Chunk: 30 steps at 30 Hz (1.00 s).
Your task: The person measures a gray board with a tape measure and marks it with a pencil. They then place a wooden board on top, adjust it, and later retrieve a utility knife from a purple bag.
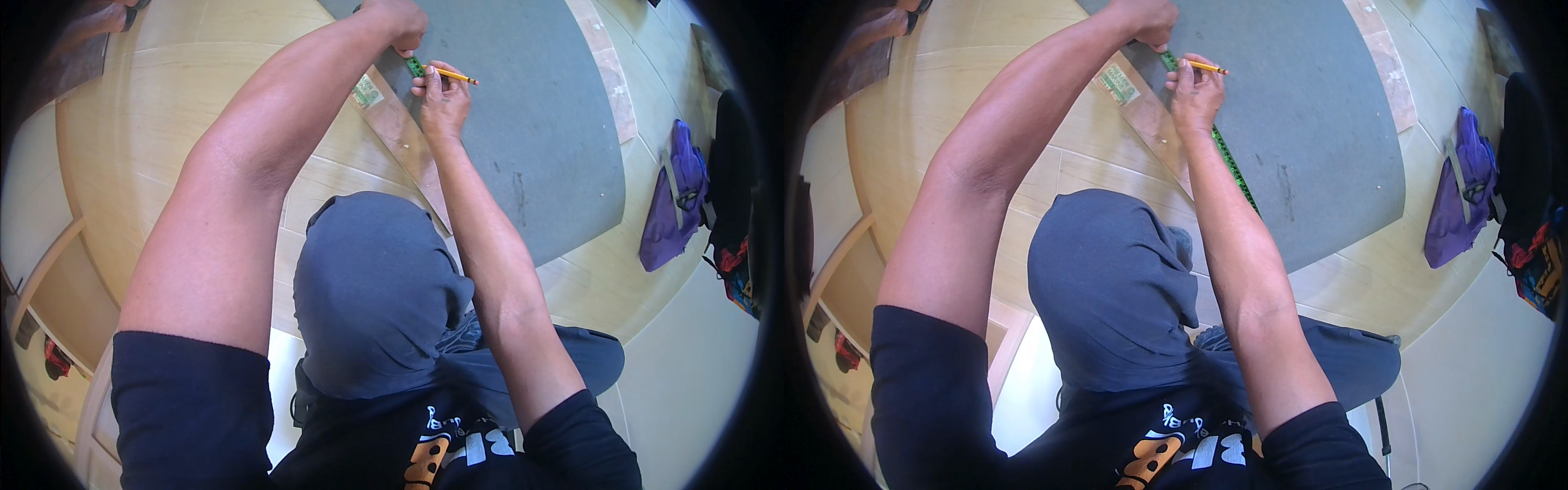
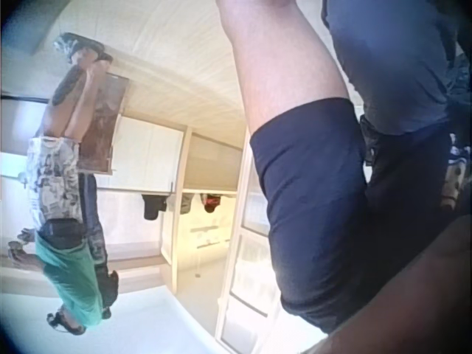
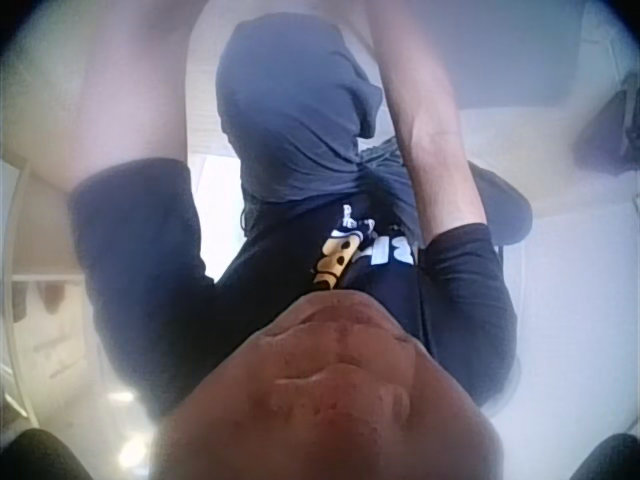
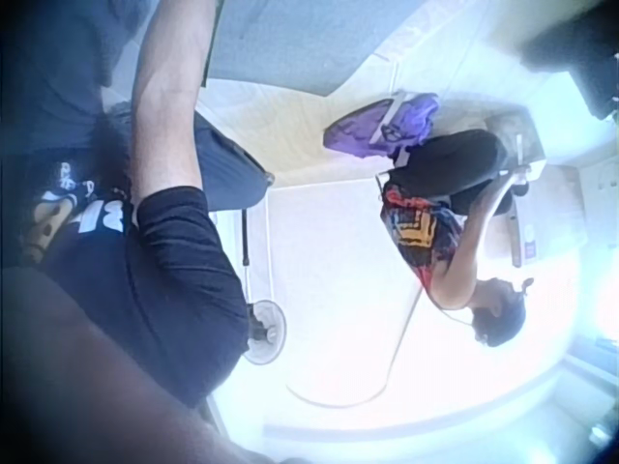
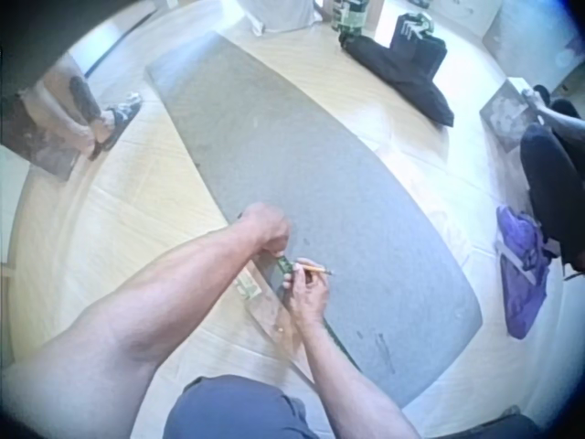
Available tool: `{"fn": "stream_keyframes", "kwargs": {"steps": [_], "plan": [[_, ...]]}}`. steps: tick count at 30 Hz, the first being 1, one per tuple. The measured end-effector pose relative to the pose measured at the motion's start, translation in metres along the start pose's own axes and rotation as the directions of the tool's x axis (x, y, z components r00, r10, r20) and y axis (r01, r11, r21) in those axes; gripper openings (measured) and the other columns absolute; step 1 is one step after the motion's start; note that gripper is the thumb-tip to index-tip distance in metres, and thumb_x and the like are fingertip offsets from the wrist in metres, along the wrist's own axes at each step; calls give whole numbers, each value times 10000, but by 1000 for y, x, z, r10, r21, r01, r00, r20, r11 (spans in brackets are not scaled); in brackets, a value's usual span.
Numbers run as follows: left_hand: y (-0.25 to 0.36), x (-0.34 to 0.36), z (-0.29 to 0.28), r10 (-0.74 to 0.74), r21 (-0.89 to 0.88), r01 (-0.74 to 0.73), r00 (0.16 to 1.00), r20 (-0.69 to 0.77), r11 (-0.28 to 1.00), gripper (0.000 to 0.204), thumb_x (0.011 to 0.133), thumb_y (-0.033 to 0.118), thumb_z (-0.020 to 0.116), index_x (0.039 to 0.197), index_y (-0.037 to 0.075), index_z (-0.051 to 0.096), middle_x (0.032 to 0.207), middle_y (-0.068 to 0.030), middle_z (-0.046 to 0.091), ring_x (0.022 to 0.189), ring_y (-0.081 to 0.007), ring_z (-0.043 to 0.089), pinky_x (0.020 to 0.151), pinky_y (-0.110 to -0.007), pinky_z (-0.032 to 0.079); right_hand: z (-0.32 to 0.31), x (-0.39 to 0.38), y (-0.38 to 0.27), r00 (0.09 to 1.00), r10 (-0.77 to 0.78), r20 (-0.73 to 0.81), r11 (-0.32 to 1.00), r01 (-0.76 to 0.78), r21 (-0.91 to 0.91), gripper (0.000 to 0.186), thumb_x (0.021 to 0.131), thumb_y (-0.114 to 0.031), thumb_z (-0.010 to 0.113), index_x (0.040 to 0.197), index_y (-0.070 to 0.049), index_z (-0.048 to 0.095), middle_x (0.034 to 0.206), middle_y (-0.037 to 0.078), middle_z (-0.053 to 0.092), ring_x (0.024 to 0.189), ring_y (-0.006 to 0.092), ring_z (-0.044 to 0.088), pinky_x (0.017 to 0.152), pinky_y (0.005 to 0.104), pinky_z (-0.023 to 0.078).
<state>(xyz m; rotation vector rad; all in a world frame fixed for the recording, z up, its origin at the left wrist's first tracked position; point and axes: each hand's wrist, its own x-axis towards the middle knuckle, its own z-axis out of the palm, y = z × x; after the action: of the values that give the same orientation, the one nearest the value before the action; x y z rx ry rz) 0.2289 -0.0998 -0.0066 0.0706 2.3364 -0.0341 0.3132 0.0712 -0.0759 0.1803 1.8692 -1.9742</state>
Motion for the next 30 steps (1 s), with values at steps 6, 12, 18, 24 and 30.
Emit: {"fn": "stream_keyframes", "kwargs": {"steps": [6, 12, 18, 24, 30], "plan": [[0, -1, -2, 3, 15, -3, 1000, 13, 1000, 311, 831, 273, 683, 1092, 133, 779, 1148, -110, 746, 1076, -286, 711, 863, -446, 575, 0, 1, 0, 1000, 8, 2, 1000, -8, 0, 191, 1008, -103, 619, 1157, 15, 600, 961, 86, 664, 776, 124, 688, 660, 242, 601], [-1, 0, -1, 8, 16, -8, 1000, -7, 1000, 305, 830, 262, 677, 1087, 134, 781, 1154, -115, 743, 1084, -284, 709, 866, -445, 574, 0, 2, 2, 1000, -6, 2, 1000, 6, -11, 197, 1008, -105, 618, 1162, 17, 601, 959, 85, 662, 774, 124, 687, 660, 243, 600], [-2, -1, -1, -8, -37, 8, 1000, -2, 999, 307, 837, 258, 671, 1097, 133, 777, 1154, -120, 742, 1088, -292, 707, 870, -443, 573, 1, 1, 4, 1000, -22, -1, 1000, 22, 2, 191, 1009, -106, 618, 1154, 16, 602, 955, 82, 660, 764, 121, 685, 654, 241, 600], [-1, -1, -3, -6, -37, 7, 1000, 19, 999, 310, 837, 267, 681, 1100, 133, 776, 1160, -120, 740, 1096, -292, 704, 877, -442, 571, 2, 0, 3, 1000, -20, -17, 1000, 19, -12, 178, 1005, -100, 611, 1136, 21, 606, 949, 79, 652, 760, 124, 686, 652, 246, 599], [0, -3, -6, -21, -24, 22, 1000, 17, 999, 320, 835, 290, 702, 1108, 139, 776, 1173, -118, 736, 1106, -290, 700, 889, -438, 570, 3, -1, 0, 1000, -13, -22, 1000, 13, -9, 175, 1000, -97, 597, 1119, 29, 616, 963, 88, 643, 750, 131, 686, 649, 261, 597]]}}
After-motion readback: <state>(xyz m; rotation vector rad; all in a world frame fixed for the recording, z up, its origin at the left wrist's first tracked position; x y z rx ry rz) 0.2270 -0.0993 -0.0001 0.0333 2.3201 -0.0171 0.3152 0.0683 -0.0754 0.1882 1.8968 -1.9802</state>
